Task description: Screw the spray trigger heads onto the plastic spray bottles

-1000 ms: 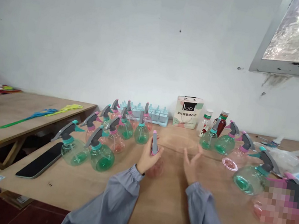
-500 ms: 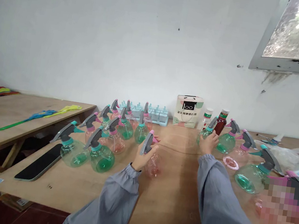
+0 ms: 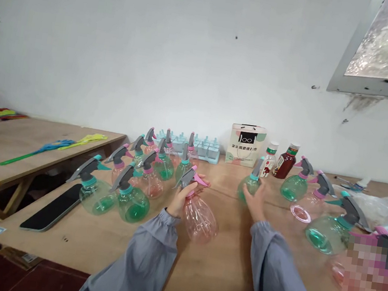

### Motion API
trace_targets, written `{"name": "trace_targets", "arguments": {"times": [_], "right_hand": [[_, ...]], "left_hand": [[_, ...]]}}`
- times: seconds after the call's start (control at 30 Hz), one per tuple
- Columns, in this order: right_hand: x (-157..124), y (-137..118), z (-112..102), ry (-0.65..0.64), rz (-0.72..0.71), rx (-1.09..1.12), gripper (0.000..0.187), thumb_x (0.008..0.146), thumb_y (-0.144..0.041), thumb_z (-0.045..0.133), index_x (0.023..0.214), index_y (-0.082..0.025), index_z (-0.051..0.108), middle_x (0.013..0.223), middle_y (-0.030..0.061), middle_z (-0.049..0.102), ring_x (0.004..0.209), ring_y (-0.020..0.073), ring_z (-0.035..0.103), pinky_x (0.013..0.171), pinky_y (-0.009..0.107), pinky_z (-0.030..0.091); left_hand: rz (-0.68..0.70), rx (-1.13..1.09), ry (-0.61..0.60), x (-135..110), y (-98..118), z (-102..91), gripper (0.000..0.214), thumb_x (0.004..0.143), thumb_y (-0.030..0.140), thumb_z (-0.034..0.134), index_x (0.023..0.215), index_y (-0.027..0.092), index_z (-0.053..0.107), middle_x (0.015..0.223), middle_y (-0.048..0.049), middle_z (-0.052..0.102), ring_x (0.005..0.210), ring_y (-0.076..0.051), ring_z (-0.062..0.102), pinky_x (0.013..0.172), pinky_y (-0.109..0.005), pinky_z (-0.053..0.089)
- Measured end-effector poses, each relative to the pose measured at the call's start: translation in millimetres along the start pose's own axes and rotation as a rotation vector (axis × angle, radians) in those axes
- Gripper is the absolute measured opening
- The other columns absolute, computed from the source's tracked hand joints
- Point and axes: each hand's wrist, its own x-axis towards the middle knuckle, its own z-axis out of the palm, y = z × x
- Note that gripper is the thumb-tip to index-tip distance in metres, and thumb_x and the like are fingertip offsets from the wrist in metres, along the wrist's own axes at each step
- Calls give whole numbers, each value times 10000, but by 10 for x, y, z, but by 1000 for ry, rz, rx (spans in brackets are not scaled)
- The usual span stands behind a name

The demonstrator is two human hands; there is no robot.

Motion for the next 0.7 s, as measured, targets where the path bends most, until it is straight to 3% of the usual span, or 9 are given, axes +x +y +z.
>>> {"name": "trace_targets", "arguments": {"times": [0.13, 0.23, 0.37, 0.5, 0.7], "right_hand": [[-598, -189, -182, -39, -10, 11, 680, 799, -569, 615, 1333, -181, 451, 1253, 155, 568, 1194, 315, 544, 1043, 550, 425], [-795, -284, -263, -55, -46, 15, 624, 812, -550, 619, 1311, -200, 484, 1210, 140, 605, 1139, 306, 585, 1009, 536, 463], [-801, -332, -278, -32, -76, 13, 602, 814, -556, 623, 1283, -198, 501, 1182, 133, 621, 1110, 302, 603, 981, 527, 488], [-780, -340, -290, -51, -58, 11, 605, 815, -559, 620, 1290, -205, 495, 1192, 128, 618, 1123, 303, 600, 993, 532, 482], [-799, -362, -317, -68, -58, 26, 610, 818, -558, 617, 1300, -208, 486, 1216, 135, 609, 1143, 308, 591, 1018, 538, 461]], "left_hand": [[-64, -54, -31, -14, 60, -1, 584, 665, 512, 792, 1122, 166, 678, 989, -112, 773, 1067, -298, 711, 874, -361, 527], [-90, -41, -53, -18, 58, -15, 560, 654, 521, 793, 1077, 170, 688, 1020, -110, 764, 1059, -283, 705, 770, -309, 535], [-69, 0, -20, -13, 6, -29, 490, 613, 500, 823, 955, 184, 667, 910, -70, 737, 973, -247, 704, 569, -232, 479], [-61, -43, 70, -9, -5, -19, 449, 579, 488, 841, 826, 195, 608, 710, 1, 646, 821, -203, 701, 522, -215, 463], [-113, -3, -33, -22, 16, -2, 477, 596, 480, 833, 926, 185, 653, 897, -60, 717, 947, -237, 692, 531, -217, 461]]}}
